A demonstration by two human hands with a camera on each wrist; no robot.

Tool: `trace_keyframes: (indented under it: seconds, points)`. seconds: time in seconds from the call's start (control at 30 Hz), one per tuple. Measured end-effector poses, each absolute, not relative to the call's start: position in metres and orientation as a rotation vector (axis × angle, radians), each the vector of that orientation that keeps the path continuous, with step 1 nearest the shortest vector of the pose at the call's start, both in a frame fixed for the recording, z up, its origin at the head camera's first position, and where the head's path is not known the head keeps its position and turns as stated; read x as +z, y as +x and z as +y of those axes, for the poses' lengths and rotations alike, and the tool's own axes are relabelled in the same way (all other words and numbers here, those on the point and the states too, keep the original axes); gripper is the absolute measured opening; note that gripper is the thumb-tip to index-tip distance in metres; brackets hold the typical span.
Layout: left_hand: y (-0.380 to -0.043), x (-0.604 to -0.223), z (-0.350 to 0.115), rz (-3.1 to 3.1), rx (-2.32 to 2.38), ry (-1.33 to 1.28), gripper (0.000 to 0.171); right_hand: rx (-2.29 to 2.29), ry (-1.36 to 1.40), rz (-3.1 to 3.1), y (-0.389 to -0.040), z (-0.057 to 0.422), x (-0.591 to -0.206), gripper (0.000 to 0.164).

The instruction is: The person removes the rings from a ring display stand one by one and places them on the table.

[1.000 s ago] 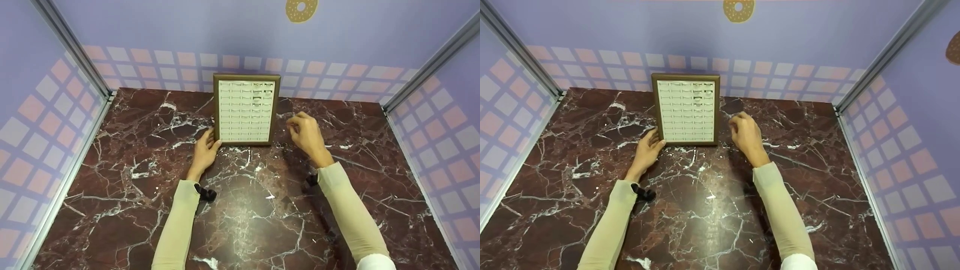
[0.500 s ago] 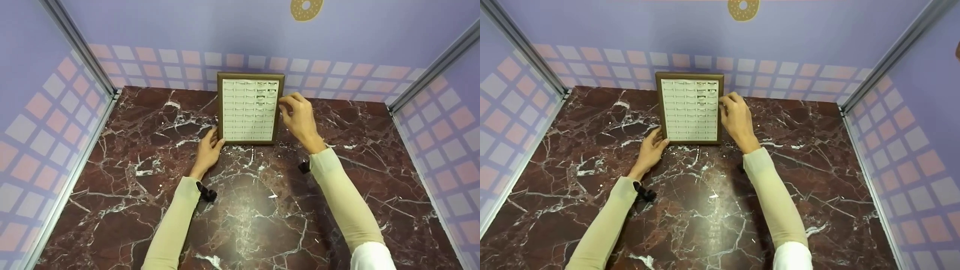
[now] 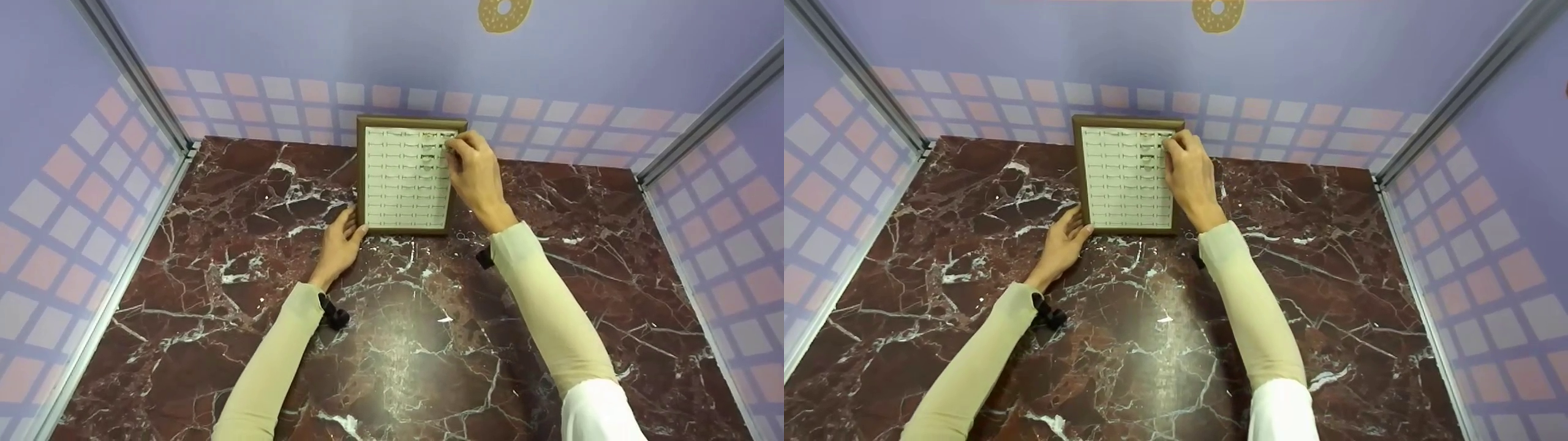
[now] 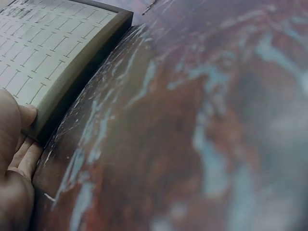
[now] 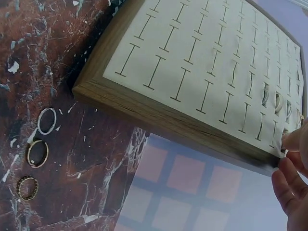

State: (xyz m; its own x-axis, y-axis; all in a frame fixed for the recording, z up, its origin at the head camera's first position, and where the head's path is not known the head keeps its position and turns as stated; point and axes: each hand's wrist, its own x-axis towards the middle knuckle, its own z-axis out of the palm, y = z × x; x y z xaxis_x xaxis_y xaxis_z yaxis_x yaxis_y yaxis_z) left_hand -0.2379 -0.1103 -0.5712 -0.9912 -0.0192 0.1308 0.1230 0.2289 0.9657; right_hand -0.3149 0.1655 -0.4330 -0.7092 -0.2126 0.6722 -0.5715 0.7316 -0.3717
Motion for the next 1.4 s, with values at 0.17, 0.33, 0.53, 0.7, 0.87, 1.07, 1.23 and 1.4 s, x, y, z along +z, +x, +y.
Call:
trace_keyframes:
  seconds: [0.17,0.33,0.53,0.7,0.87,1.07,1.23,1.4]
  points:
    - [-0.2392,-0.5700,-0.1103,-2.388,-1.856,-0.126,0.058,0.712,0.571,-2.338,-0.3166,0.1625,-0.4295,0.013]
    - [-0.2400,-0.5697,-0.1105,-2.367,-1.856,-0.110,0.057,0.675,0.571,-2.361,-0.3169,0.1603,-0.4254,0.014]
    - [-0.2396,-0.5706,-0.1103,-2.340,-1.890,-0.113,0.058,0.657,0.569,-2.374,-0.3172,0.1596,-0.4242,0.013]
    - [-0.2390,-0.5724,-0.1103,-2.316,-1.902,-0.100,0.056,0.661,0.568,-2.405,-0.3158,0.1584,-0.4246,0.011]
    - [-0.2393,-0.5743,-0.1094,-2.324,-1.890,-0.103,0.055,0.666,0.559,-2.422,-0.3139,0.1588,-0.4246,0.010]
    - [-0.2366,-0.5744,-0.1093,-2.358,-1.851,-0.092,0.056,0.643,0.582,-2.415,-0.3130,0.1607,-0.4269,0.010]
    - [-0.2359,-0.5731,-0.1093,-2.346,-1.852,-0.107,0.055,0.633,0.595,-2.400,-0.3125,0.1616,-0.4281,0.009]
    - [-0.2379,-0.5732,-0.1096,-2.331,-1.874,-0.111,0.055,0.636,0.600,-2.385,-0.3113,0.1626,-0.4275,0.009]
